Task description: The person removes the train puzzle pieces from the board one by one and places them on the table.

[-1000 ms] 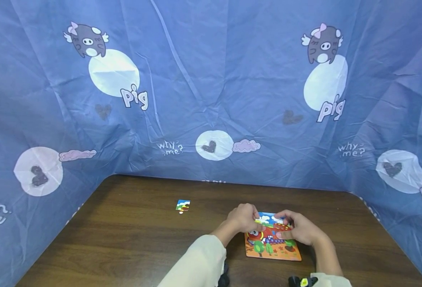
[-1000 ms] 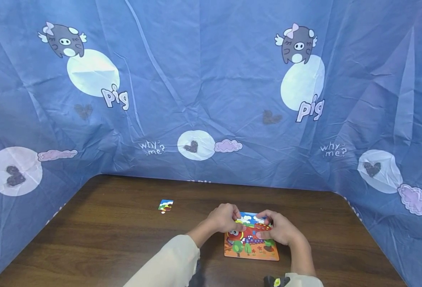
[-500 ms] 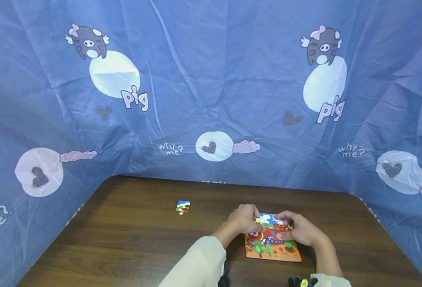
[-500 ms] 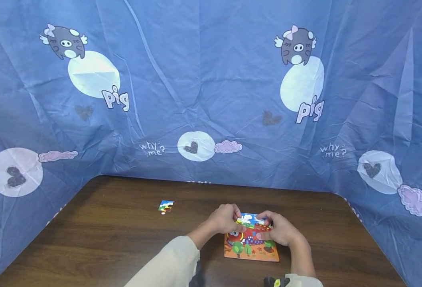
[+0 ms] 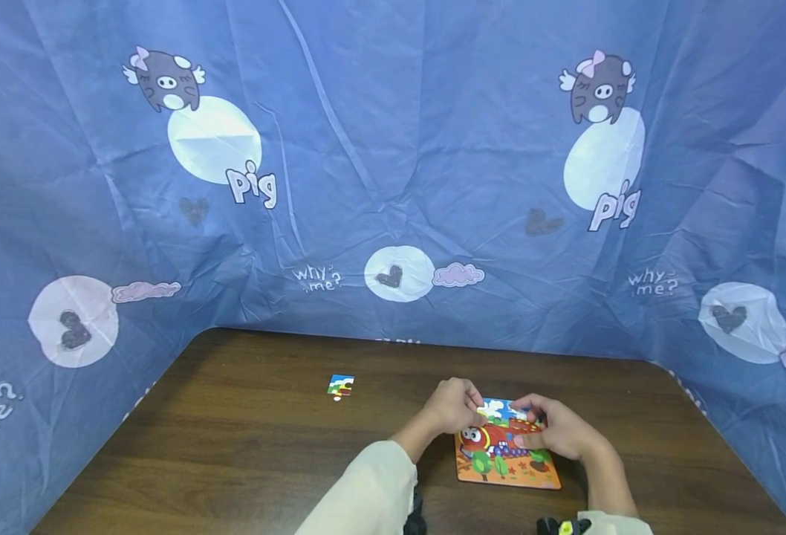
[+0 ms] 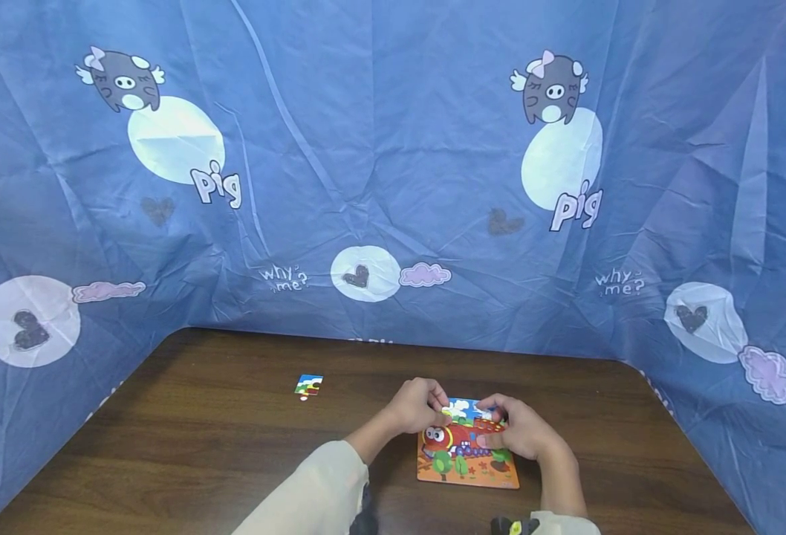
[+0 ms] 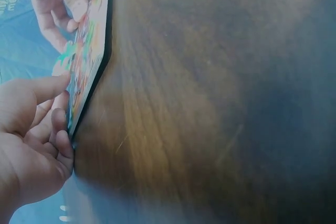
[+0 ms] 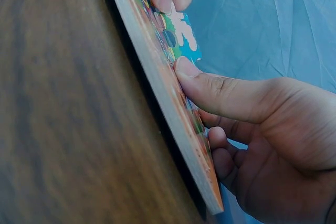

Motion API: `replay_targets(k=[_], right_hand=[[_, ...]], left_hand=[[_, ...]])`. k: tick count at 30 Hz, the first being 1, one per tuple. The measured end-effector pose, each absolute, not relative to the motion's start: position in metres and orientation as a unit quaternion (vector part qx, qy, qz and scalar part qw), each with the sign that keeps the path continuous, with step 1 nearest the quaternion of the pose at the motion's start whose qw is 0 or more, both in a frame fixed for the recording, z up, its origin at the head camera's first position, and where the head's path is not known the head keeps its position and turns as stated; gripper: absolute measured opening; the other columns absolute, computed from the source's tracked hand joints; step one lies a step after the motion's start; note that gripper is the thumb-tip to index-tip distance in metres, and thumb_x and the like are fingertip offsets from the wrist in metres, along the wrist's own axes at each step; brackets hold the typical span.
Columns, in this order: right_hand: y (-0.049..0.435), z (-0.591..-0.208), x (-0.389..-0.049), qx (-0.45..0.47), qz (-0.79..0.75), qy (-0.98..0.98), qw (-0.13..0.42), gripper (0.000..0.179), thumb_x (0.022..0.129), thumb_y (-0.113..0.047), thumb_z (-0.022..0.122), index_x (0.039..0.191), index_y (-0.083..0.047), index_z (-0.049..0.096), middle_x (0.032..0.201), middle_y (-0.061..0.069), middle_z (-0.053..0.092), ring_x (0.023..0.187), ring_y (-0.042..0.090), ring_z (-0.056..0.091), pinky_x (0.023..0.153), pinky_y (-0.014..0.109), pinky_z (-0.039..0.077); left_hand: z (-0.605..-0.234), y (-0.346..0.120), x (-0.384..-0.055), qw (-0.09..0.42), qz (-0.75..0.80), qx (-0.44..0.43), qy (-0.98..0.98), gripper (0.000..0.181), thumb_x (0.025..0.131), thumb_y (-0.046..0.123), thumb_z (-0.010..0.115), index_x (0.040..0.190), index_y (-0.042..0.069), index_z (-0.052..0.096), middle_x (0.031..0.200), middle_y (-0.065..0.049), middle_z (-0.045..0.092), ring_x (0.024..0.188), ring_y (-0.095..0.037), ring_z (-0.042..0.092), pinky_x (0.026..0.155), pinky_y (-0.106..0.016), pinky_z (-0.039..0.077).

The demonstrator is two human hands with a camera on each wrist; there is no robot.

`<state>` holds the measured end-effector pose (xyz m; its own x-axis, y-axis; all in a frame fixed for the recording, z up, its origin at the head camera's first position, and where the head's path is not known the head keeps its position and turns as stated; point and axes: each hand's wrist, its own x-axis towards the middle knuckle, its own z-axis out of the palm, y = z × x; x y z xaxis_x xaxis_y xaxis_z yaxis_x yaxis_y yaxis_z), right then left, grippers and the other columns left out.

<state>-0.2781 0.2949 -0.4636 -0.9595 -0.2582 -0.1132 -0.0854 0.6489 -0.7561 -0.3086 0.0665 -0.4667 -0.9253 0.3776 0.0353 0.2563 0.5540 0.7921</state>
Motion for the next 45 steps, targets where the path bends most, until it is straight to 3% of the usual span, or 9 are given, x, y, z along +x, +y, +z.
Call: replay_targets(k=[23, 39, 45], right_hand=[[0.295, -0.464, -0.278, -0.094, -0.41, 0.901, 0.105, 0.059, 0.078, -0.015, 0.089, 0.129, -0.003, 0.062, 0.099, 0.009, 0.053, 0.089, 0.023, 0.048, 0.079, 0.037, 0.041], [0.295, -0.467, -0.28, -0.07, -0.405, 0.906, 0.103, 0.06, 0.075, -0.017, 0.091, 0.127, -0.005, 0.064, 0.098, 0.007, 0.053, 0.09, 0.023, 0.049, 0.08, 0.038, 0.041], [0.295, -0.467, -0.28, -0.066, -0.405, 0.906, 0.102, 0.061, 0.074, -0.018, 0.091, 0.127, -0.005, 0.064, 0.099, 0.007, 0.053, 0.091, 0.023, 0.049, 0.081, 0.038, 0.042]], left_hand=[[-0.466, 0.054, -0.314, 0.09, 0.526, 0.151, 0.832, 0.012, 0.084, 0.004, 0.081, 0.089, 0.006, 0.071, 0.076, 0.002, 0.064, 0.069, -0.009, 0.059, 0.062, -0.024, 0.048], [-0.459, 0.038, -0.318, 0.071, 0.562, 0.123, 0.815, 0.012, 0.083, 0.001, 0.078, 0.088, 0.005, 0.068, 0.075, -0.001, 0.066, 0.068, -0.01, 0.06, 0.062, -0.023, 0.047], [-0.455, 0.029, -0.32, 0.076, 0.571, 0.11, 0.81, 0.012, 0.085, 0.001, 0.077, 0.091, 0.004, 0.067, 0.077, -0.003, 0.066, 0.073, -0.021, 0.066, 0.062, -0.026, 0.05]])
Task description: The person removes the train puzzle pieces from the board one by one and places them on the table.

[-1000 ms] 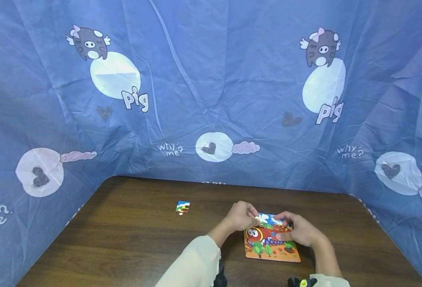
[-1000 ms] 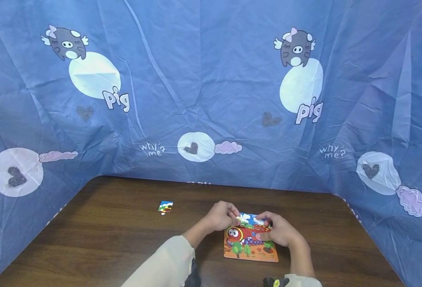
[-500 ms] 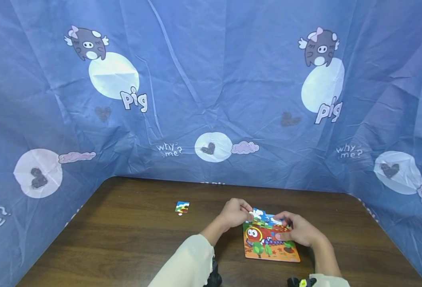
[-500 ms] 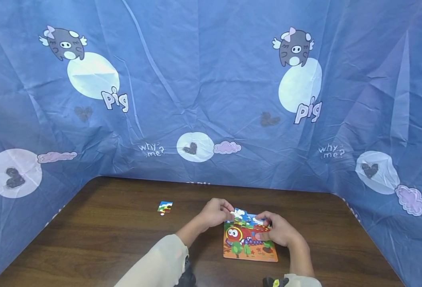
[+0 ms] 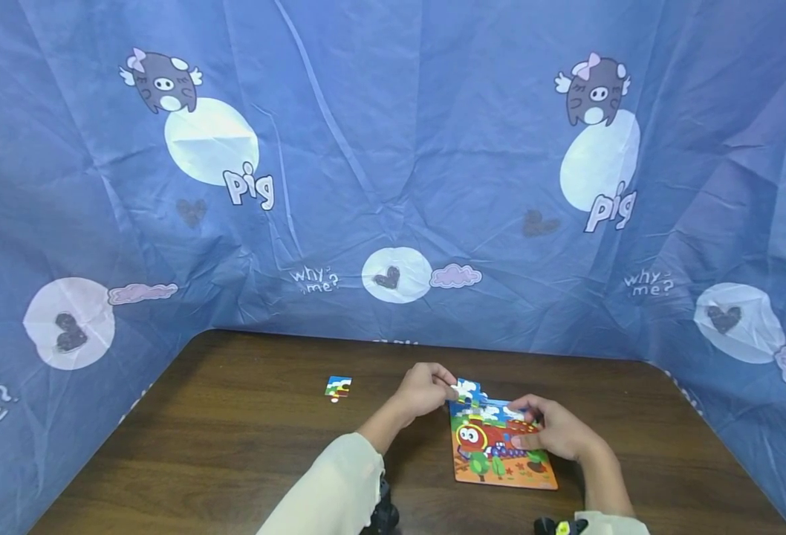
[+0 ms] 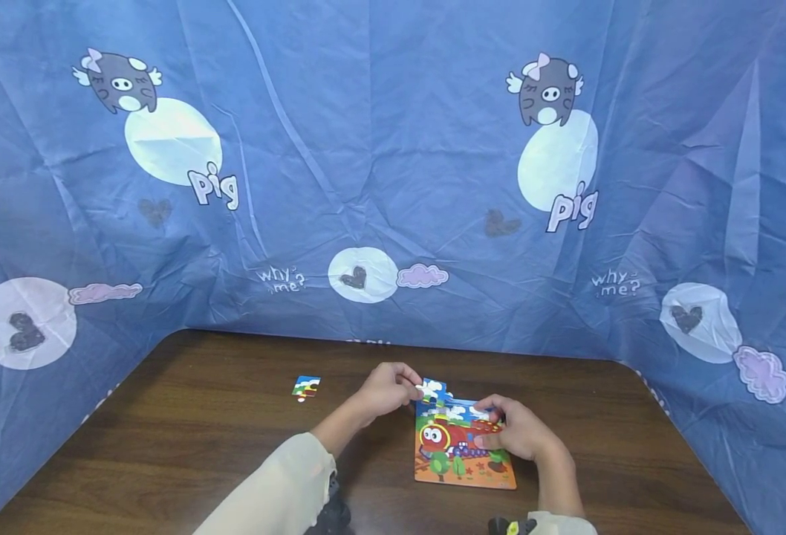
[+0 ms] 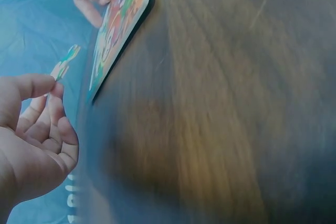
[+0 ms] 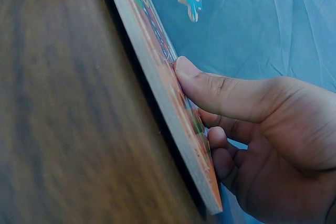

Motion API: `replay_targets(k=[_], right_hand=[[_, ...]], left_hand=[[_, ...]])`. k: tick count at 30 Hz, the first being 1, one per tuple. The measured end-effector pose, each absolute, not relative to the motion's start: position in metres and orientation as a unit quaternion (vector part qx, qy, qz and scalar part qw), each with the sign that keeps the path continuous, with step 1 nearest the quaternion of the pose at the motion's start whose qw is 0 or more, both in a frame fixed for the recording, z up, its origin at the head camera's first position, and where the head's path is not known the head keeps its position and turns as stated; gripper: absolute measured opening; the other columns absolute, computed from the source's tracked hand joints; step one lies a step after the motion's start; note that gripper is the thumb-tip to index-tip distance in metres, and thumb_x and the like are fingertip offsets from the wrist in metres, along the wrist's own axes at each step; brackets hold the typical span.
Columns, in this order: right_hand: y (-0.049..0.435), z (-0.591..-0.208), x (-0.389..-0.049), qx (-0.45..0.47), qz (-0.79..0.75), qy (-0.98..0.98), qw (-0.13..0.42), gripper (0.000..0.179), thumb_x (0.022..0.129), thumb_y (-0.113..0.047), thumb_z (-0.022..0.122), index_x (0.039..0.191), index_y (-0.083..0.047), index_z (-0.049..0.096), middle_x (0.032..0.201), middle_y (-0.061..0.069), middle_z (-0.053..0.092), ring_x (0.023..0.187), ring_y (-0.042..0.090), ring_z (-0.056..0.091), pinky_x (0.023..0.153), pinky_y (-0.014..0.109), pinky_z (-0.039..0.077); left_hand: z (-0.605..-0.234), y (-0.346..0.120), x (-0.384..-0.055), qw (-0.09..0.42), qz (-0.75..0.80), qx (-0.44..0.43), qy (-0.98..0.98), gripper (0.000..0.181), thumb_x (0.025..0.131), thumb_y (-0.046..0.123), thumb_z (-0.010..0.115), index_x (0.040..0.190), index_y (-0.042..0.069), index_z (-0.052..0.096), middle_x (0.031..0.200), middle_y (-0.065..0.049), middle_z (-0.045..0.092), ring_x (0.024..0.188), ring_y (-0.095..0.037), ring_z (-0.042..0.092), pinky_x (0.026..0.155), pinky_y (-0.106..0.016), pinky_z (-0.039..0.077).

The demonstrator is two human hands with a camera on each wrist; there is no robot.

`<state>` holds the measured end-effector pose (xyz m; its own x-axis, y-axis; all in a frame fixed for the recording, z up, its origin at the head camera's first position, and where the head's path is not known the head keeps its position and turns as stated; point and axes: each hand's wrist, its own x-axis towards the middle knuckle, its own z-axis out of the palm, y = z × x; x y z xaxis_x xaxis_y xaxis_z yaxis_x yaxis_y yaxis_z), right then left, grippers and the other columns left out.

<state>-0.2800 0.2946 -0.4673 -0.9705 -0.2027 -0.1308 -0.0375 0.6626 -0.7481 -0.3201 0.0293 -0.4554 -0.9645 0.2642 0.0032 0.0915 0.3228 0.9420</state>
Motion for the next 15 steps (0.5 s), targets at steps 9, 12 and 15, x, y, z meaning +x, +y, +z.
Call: replay_targets(k=[9, 12, 15], right_hand=[[0.294, -0.465, -0.279, -0.066, -0.407, 0.905, 0.103, 0.061, 0.074, -0.017, 0.09, 0.128, -0.006, 0.064, 0.099, 0.008, 0.053, 0.091, 0.023, 0.049, 0.081, 0.038, 0.042], [0.294, -0.466, -0.279, -0.064, -0.407, 0.905, 0.103, 0.061, 0.074, -0.017, 0.091, 0.128, -0.006, 0.064, 0.099, 0.008, 0.053, 0.092, 0.023, 0.049, 0.081, 0.038, 0.042], [0.294, -0.466, -0.279, -0.062, -0.407, 0.906, 0.103, 0.061, 0.074, -0.017, 0.091, 0.128, -0.006, 0.064, 0.099, 0.007, 0.053, 0.092, 0.023, 0.049, 0.082, 0.038, 0.041]], left_hand=[[-0.449, 0.009, -0.324, 0.074, 0.57, 0.105, 0.811, 0.012, 0.086, 0.002, 0.075, 0.093, 0.005, 0.067, 0.081, -0.004, 0.065, 0.082, -0.027, 0.066, 0.064, -0.027, 0.049], [-0.448, 0.003, -0.326, 0.069, 0.57, 0.106, 0.812, 0.012, 0.085, 0.001, 0.075, 0.093, 0.004, 0.067, 0.081, -0.005, 0.066, 0.083, -0.029, 0.067, 0.063, -0.026, 0.049], [-0.447, -0.002, -0.328, 0.063, 0.567, 0.106, 0.814, 0.012, 0.085, 0.0, 0.074, 0.093, 0.003, 0.066, 0.08, -0.005, 0.066, 0.083, -0.03, 0.067, 0.063, -0.026, 0.049]])
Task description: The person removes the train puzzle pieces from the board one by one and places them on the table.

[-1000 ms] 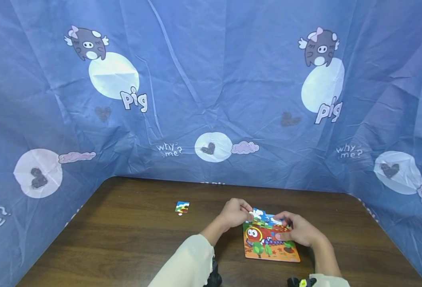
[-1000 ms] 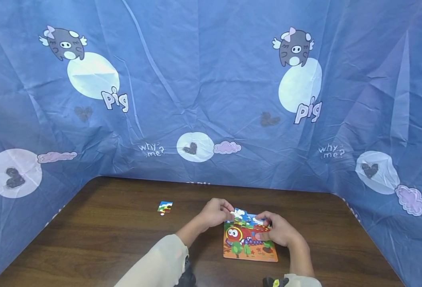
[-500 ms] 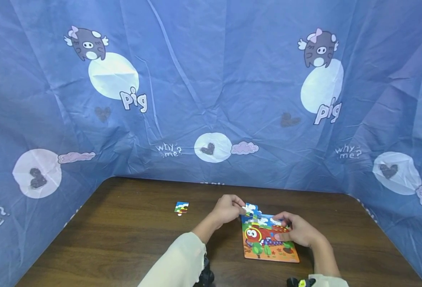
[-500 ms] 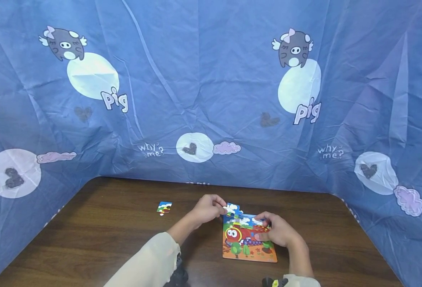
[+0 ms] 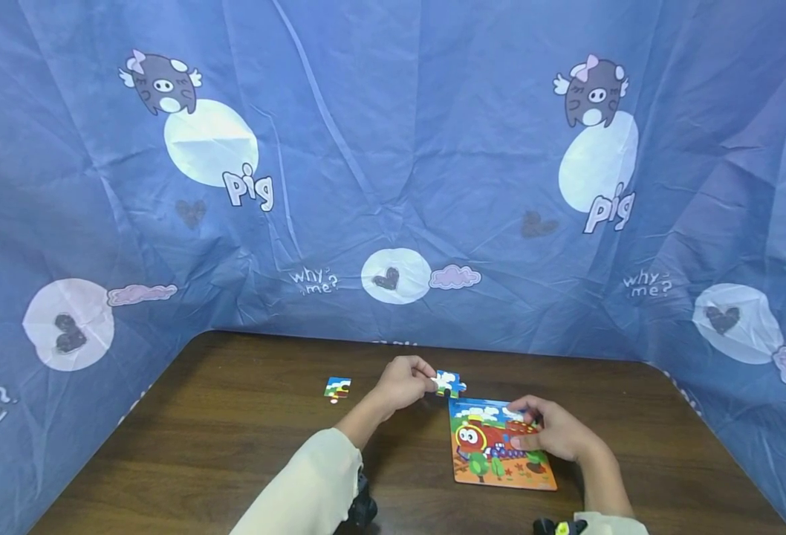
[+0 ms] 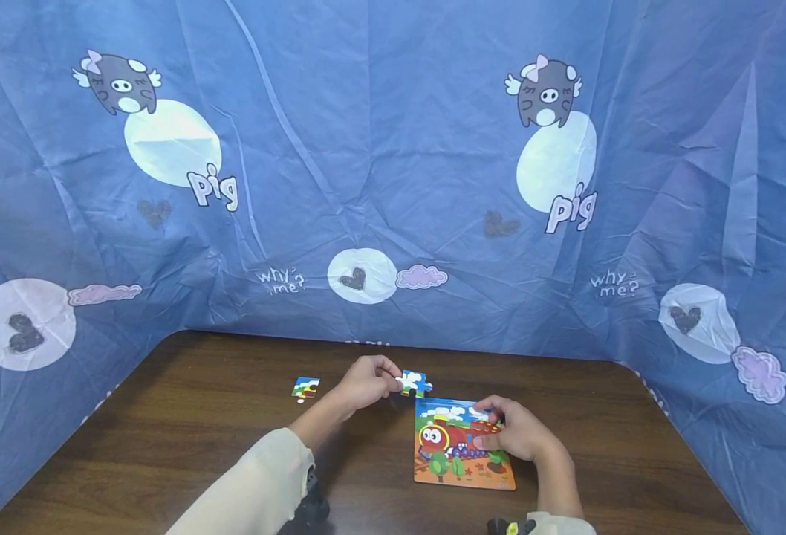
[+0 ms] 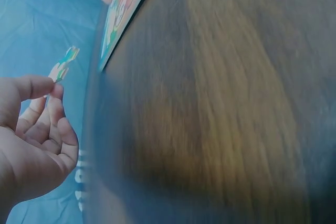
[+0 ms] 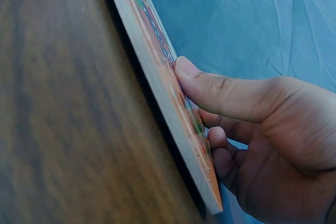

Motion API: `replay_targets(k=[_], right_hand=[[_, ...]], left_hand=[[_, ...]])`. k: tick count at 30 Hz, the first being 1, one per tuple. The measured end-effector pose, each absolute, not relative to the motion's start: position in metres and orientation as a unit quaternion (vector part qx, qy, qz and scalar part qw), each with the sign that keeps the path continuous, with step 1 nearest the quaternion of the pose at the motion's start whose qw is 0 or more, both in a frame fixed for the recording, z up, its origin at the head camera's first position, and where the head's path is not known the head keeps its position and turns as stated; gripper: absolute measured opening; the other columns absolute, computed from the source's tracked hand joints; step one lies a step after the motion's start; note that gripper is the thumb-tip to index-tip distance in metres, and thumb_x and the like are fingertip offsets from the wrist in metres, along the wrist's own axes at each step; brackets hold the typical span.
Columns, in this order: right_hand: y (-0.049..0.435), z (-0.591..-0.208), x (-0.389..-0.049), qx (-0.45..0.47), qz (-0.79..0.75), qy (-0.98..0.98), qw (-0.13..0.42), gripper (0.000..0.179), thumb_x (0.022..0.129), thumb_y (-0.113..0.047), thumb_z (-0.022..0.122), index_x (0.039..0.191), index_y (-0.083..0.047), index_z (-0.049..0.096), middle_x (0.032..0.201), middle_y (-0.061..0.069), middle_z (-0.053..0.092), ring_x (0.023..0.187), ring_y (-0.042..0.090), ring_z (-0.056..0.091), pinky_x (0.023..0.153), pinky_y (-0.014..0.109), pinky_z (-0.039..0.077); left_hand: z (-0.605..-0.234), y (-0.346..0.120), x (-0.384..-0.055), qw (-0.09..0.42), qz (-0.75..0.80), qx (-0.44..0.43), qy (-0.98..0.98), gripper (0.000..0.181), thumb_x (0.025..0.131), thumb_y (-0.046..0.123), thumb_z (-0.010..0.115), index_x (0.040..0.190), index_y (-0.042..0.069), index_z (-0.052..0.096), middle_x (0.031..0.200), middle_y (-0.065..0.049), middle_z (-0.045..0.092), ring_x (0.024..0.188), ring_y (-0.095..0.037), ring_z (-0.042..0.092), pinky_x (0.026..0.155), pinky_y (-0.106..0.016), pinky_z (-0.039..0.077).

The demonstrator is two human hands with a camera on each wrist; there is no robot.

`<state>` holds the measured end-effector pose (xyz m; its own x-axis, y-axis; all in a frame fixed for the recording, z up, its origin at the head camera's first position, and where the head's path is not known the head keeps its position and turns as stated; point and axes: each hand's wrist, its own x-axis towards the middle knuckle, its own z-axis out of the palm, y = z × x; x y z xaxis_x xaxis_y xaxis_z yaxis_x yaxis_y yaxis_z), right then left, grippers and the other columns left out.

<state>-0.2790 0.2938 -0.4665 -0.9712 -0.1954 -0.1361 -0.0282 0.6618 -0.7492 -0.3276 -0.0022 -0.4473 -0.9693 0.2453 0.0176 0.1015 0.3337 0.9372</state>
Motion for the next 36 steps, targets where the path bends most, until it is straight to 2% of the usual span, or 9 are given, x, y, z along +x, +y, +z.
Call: replay_targets(k=[9, 21, 28, 36], right_hand=[[0.294, -0.467, -0.279, -0.076, -0.412, 0.903, 0.1, 0.061, 0.075, -0.016, 0.09, 0.128, -0.003, 0.063, 0.098, 0.008, 0.052, 0.091, 0.023, 0.048, 0.081, 0.037, 0.042], [0.294, -0.466, -0.278, -0.076, -0.403, 0.907, 0.096, 0.062, 0.073, -0.017, 0.091, 0.128, -0.005, 0.064, 0.098, 0.007, 0.052, 0.091, 0.023, 0.049, 0.084, 0.039, 0.042], [0.293, -0.465, -0.277, -0.076, -0.403, 0.907, 0.096, 0.062, 0.074, -0.017, 0.091, 0.128, -0.004, 0.064, 0.097, 0.007, 0.052, 0.091, 0.023, 0.049, 0.082, 0.039, 0.042], [0.293, -0.464, -0.277, -0.067, -0.399, 0.909, 0.097, 0.061, 0.074, -0.016, 0.091, 0.127, -0.005, 0.064, 0.098, 0.007, 0.052, 0.091, 0.023, 0.049, 0.083, 0.039, 0.042]], left_hand=[[-0.445, -0.019, -0.33, 0.061, 0.557, 0.105, 0.821, 0.011, 0.088, 0.002, 0.074, 0.095, 0.002, 0.066, 0.083, -0.006, 0.066, 0.088, -0.034, 0.068, 0.065, -0.027, 0.05], [-0.445, -0.042, -0.332, 0.039, 0.538, 0.117, 0.834, 0.012, 0.084, 0.002, 0.074, 0.094, 0.001, 0.067, 0.079, -0.003, 0.066, 0.069, -0.013, 0.059, 0.061, -0.023, 0.047], [-0.44, -0.061, -0.333, 0.038, 0.524, 0.104, 0.844, 0.011, 0.085, 0.004, 0.074, 0.094, 0.003, 0.067, 0.08, -0.003, 0.066, 0.07, -0.016, 0.062, 0.061, -0.024, 0.047], [-0.439, -0.08, -0.332, 0.021, 0.525, 0.1, 0.845, 0.011, 0.082, 0.0, 0.073, 0.091, 0.002, 0.067, 0.075, -0.002, 0.064, 0.064, -0.012, 0.056, 0.056, -0.022, 0.042]])
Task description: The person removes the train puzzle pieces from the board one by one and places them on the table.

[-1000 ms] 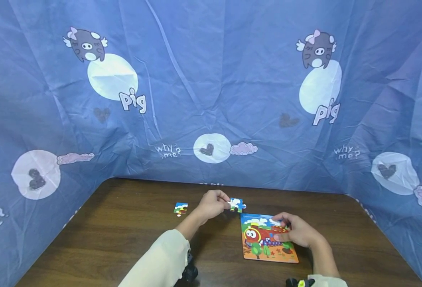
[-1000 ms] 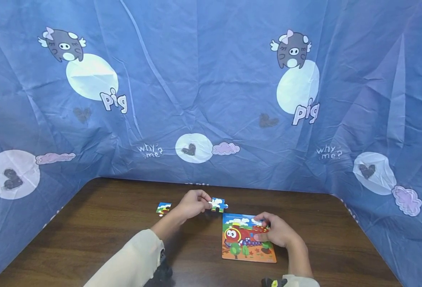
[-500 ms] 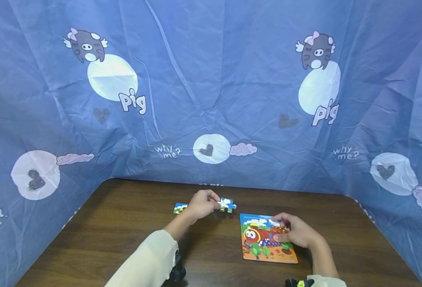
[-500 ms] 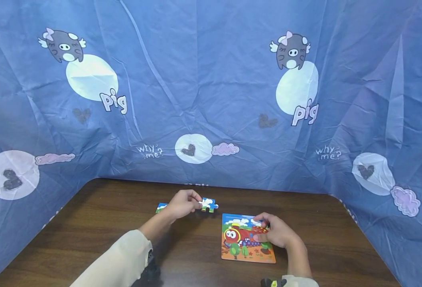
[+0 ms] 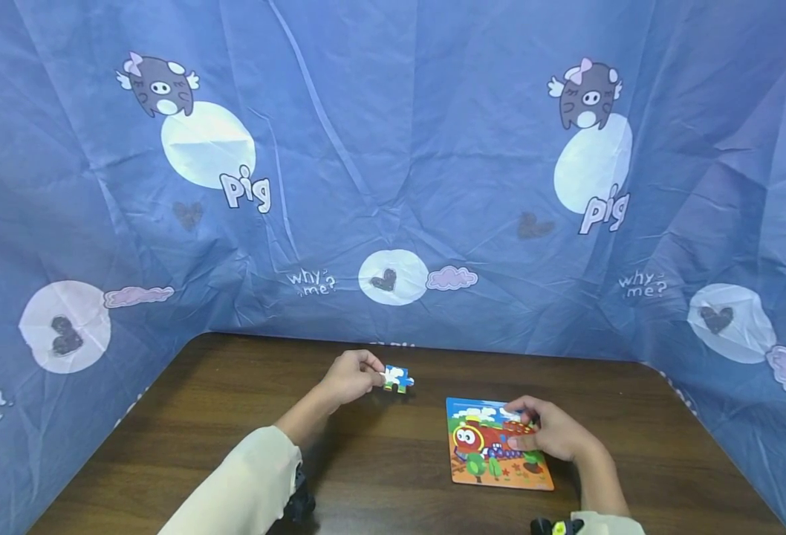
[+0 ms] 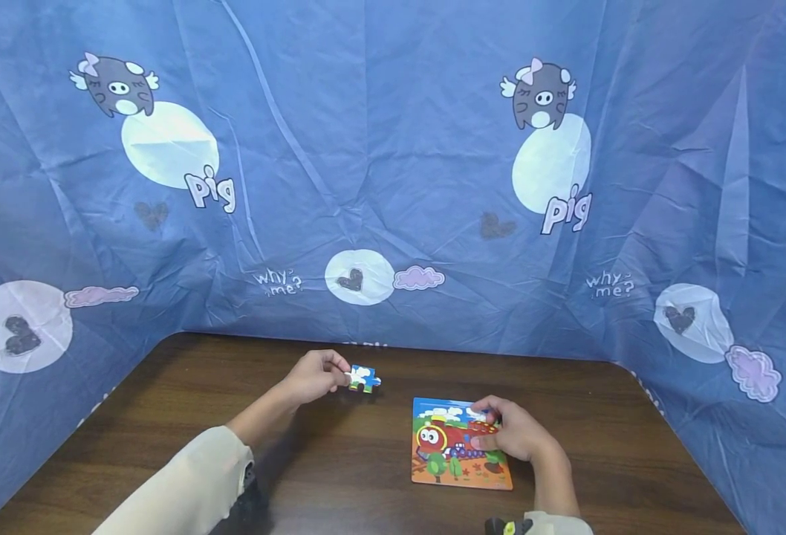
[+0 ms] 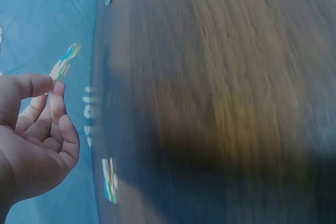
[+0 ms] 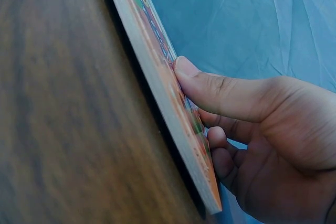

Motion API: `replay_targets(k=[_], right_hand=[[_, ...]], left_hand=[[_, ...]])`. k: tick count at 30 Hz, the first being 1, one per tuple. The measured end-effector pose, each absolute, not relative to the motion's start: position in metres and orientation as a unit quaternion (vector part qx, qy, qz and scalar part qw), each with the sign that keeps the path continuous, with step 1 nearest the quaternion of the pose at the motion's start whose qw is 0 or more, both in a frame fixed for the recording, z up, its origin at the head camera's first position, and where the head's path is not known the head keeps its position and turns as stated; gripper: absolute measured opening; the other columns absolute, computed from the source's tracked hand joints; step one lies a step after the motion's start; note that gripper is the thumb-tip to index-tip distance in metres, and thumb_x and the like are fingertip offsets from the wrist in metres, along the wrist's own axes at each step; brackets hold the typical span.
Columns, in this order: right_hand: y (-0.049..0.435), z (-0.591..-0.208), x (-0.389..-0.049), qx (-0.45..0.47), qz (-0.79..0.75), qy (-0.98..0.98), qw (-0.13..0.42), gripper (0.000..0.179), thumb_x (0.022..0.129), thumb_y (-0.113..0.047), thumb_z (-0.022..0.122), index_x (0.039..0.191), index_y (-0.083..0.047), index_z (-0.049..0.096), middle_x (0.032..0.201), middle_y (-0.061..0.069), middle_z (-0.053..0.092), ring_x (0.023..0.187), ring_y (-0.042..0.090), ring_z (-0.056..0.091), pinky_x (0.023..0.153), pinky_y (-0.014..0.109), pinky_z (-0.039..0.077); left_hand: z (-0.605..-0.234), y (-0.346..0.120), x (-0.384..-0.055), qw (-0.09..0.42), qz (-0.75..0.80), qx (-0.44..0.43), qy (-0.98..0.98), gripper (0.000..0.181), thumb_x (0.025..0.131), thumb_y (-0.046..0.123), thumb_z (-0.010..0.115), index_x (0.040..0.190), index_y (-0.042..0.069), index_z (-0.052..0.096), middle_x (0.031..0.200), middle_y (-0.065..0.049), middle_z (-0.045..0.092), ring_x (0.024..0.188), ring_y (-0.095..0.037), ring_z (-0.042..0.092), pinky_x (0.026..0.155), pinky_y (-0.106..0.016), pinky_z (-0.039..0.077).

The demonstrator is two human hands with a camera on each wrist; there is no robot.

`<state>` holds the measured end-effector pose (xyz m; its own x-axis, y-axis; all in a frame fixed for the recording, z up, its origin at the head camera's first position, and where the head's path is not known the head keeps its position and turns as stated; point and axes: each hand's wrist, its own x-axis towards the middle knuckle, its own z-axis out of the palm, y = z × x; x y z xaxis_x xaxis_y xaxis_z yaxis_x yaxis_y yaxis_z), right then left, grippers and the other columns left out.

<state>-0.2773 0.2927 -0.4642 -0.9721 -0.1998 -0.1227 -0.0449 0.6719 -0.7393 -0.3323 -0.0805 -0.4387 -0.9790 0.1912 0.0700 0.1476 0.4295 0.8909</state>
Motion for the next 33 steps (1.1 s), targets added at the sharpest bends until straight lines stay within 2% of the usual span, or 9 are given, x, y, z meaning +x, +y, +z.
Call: replay_targets(k=[3, 7, 12, 19, 28, 33], right_hand=[[0.293, -0.464, -0.277, -0.069, -0.401, 0.908, 0.098, 0.061, 0.074, -0.016, 0.091, 0.127, -0.005, 0.064, 0.098, 0.008, 0.052, 0.091, 0.023, 0.049, 0.083, 0.039, 0.042], [0.293, -0.464, -0.277, -0.067, -0.4, 0.909, 0.099, 0.061, 0.074, -0.017, 0.091, 0.127, -0.005, 0.064, 0.098, 0.007, 0.052, 0.091, 0.023, 0.049, 0.083, 0.039, 0.042], [0.293, -0.465, -0.278, -0.065, -0.399, 0.909, 0.099, 0.061, 0.074, -0.019, 0.091, 0.127, -0.005, 0.064, 0.098, 0.007, 0.052, 0.092, 0.023, 0.049, 0.083, 0.039, 0.042], [0.294, -0.467, -0.277, -0.065, -0.408, 0.905, 0.097, 0.06, 0.074, -0.019, 0.091, 0.126, -0.006, 0.065, 0.098, 0.007, 0.052, 0.092, 0.023, 0.049, 0.083, 0.039, 0.041], [0.295, -0.467, -0.277, -0.069, -0.408, 0.905, 0.097, 0.059, 0.074, -0.019, 0.091, 0.126, -0.007, 0.066, 0.097, 0.007, 0.051, 0.09, 0.023, 0.048, 0.081, 0.038, 0.04], [0.295, -0.465, -0.277, -0.069, -0.399, 0.909, 0.094, 0.06, 0.074, -0.019, 0.091, 0.126, -0.007, 0.066, 0.097, 0.006, 0.052, 0.091, 0.022, 0.049, 0.083, 0.039, 0.041]], left_hand=[[-0.44, -0.088, -0.334, 0.021, 0.527, 0.093, 0.845, 0.011, 0.082, -0.001, 0.073, 0.09, 0.002, 0.067, 0.073, -0.001, 0.063, 0.063, -0.012, 0.055, 0.054, -0.022, 0.04], [-0.442, -0.099, -0.335, 0.026, 0.529, 0.078, 0.845, 0.011, 0.082, 0.0, 0.072, 0.09, 0.003, 0.066, 0.072, -0.002, 0.062, 0.056, -0.01, 0.05, 0.045, -0.022, 0.035], [-0.443, -0.109, -0.333, 0.041, 0.527, 0.066, 0.846, 0.011, 0.085, 0.001, 0.072, 0.093, 0.005, 0.065, 0.072, -0.008, 0.062, 0.049, -0.01, 0.045, 0.038, -0.022, 0.03], [-0.448, -0.115, -0.331, 0.036, 0.511, 0.092, 0.854, 0.008, 0.085, -0.003, 0.072, 0.09, 0.0, 0.067, 0.065, 0.0, 0.06, 0.058, -0.012, 0.053, 0.05, -0.023, 0.039], [-0.453, -0.118, -0.332, 0.027, 0.463, 0.112, 0.879, 0.007, 0.084, -0.002, 0.075, 0.087, 0.001, 0.07, 0.068, 0.0, 0.065, 0.061, -0.011, 0.057, 0.057, -0.025, 0.043], [-0.457, -0.119, -0.334, 0.003, 0.402, 0.151, 0.903, 0.004, 0.084, 0.001, 0.076, 0.086, 0.003, 0.072, 0.072, 0.001, 0.068, 0.065, -0.008, 0.059, 0.065, -0.026, 0.048]])
